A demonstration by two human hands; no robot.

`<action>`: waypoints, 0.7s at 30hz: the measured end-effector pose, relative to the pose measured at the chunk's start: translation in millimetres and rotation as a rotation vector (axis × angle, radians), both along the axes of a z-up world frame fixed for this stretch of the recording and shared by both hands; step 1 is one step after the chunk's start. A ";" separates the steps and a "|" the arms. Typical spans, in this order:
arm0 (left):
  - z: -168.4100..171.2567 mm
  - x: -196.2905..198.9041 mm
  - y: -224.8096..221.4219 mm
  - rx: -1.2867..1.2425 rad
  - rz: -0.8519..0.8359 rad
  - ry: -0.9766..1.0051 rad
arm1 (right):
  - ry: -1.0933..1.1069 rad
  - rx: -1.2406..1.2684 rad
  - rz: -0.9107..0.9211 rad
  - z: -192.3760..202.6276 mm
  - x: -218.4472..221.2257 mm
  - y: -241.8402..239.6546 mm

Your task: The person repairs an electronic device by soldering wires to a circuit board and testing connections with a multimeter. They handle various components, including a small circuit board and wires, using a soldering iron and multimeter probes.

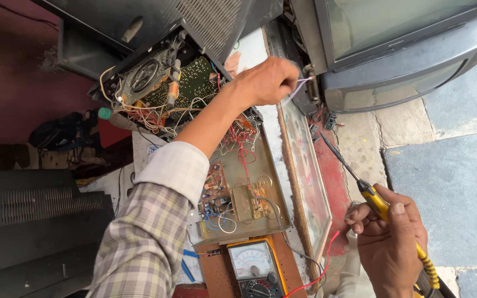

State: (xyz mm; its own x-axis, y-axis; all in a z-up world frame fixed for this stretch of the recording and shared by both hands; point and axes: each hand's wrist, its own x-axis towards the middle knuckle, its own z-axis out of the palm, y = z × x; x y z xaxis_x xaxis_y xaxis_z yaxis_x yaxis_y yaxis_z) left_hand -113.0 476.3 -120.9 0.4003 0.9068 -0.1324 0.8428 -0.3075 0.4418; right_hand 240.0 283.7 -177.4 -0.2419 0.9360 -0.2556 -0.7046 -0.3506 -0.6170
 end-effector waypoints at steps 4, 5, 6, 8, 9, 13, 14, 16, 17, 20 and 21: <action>1.8 -0.7 -16.7 -0.290 0.015 0.455 | 0.101 0.016 0.019 -1.2 -2.5 -3.0; 3.4 -0.4 -20.9 -0.326 0.005 0.468 | 0.100 0.017 0.026 -1.6 -3.4 -2.3; 4.4 0.9 -25.6 -0.365 -0.006 0.481 | 0.097 0.016 0.034 -1.8 -4.1 -2.7; 6.3 3.7 -32.1 -0.402 -0.016 0.536 | 0.085 0.007 0.048 -2.5 -5.6 -3.5; 7.6 4.9 -34.2 -0.420 -0.022 0.563 | 0.077 -0.001 0.054 -3.1 -7.1 -3.8; 13.0 9.2 -39.4 -0.439 -0.056 0.599 | 0.065 -0.026 0.093 -6.2 -16.4 -4.6; 14.6 9.8 -39.7 -0.447 -0.064 0.601 | 0.062 -0.033 0.104 -6.7 -18.5 -5.3; 17.2 10.1 -40.0 -0.468 -0.077 0.613 | 0.056 -0.047 0.128 -7.3 -21.2 -7.0; 18.2 9.5 -40.1 -0.482 -0.082 0.624 | 0.056 -0.047 0.130 -7.5 -22.2 -8.1; 18.4 7.8 -43.0 -0.488 -0.075 0.607 | 0.047 -0.051 0.133 -7.5 -22.9 -10.1; 18.1 7.0 -44.3 -0.484 -0.069 0.594 | 0.040 -0.054 0.131 -7.4 -22.6 -9.9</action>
